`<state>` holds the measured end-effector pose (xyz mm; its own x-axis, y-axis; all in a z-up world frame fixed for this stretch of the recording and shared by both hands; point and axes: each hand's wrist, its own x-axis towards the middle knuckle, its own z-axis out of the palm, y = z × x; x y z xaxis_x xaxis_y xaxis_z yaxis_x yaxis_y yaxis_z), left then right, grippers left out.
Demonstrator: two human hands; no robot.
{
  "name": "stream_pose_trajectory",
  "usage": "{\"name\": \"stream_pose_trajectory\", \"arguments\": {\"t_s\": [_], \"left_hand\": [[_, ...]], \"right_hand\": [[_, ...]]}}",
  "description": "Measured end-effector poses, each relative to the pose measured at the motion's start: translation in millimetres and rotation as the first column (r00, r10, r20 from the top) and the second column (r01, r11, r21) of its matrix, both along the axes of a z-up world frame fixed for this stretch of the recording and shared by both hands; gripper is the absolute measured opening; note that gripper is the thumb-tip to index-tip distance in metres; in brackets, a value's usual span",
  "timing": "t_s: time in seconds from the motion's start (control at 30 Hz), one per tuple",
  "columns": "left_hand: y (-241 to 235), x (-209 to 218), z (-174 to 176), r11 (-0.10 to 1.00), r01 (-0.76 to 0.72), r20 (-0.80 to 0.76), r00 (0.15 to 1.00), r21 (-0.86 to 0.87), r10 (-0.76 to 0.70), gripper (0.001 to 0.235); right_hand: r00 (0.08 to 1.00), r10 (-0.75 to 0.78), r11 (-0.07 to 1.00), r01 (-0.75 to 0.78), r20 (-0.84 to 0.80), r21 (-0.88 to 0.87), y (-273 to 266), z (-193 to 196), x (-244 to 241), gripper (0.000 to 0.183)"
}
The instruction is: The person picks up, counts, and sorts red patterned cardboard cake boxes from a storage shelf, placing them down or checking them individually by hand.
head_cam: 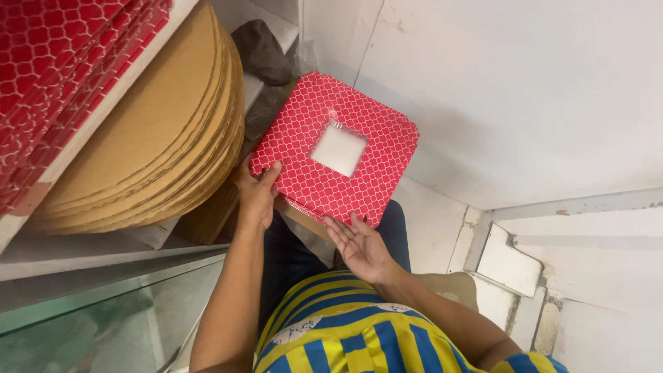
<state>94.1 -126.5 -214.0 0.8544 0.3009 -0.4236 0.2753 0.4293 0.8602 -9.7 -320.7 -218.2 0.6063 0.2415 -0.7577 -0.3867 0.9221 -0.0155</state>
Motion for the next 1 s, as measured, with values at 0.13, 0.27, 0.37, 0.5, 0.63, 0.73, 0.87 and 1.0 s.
{"name": "stream_pose_trajectory", "arguments": {"t_s": [0.13, 0.27, 0.37, 0.5, 0.63, 0.73, 0.87, 1.0], "left_hand": [[3.5, -2.0, -19.4, 0.974, 0.033, -0.016, 0.999, 0.223, -0.030, 0.089], [10.3, -13.9, 3.5, 0.906, 0.102, 0.048, 0.990, 0.410, -0.134, 0.081], [14.3, -28.3, 29.1, 0.827, 0.169, 0.009, 0.978, 0.537, -0.206, 0.078], [21.8, -35.2, 16.3, 0.693, 0.354, -0.092, 0.918, 0.628, -0.385, 0.077], [25.3, -56.5, 56.0, 0.662, 0.304, 0.034, 0.895, 0.685, -0.446, 0.070], [36.1, -70.7, 105.1, 0.649, 0.228, 0.144, 0.872, 0.725, -0.468, 0.060], [55.6, -87.2, 173.5, 0.783, -0.155, 0.491, 0.846, 0.602, -0.210, 0.043], [88.3, -92.4, 209.0, 0.622, -0.552, 0.732, 0.680, 0.555, -0.050, 0.036]], "right_hand": [[0.986, 0.161, 0.987, -0.161, 0.042, 0.000, 5.5, 3.3, -7.4, 0.057], [0.934, 0.351, 0.936, -0.350, 0.065, -0.039, 14.8, 26.4, -6.6, 0.064], [0.904, 0.409, 0.911, -0.398, 0.122, -0.107, 19.2, 45.5, 7.2, 0.059], [0.872, 0.393, 0.917, -0.346, 0.292, -0.201, 23.2, 60.0, 42.5, 0.054], [0.801, 0.398, 0.917, -0.327, 0.448, -0.231, 28.2, 81.9, 93.0, 0.048], [0.683, 0.459, 0.888, -0.324, 0.569, -0.327, 44.2, 125.6, 123.2, 0.046], [0.463, 0.596, 0.803, -0.360, 0.656, -0.476, 76.5, 166.5, 157.3, 0.053], [0.308, 0.640, 0.762, -0.371, 0.704, -0.531, 108.1, 205.6, 182.0, 0.052]]}}
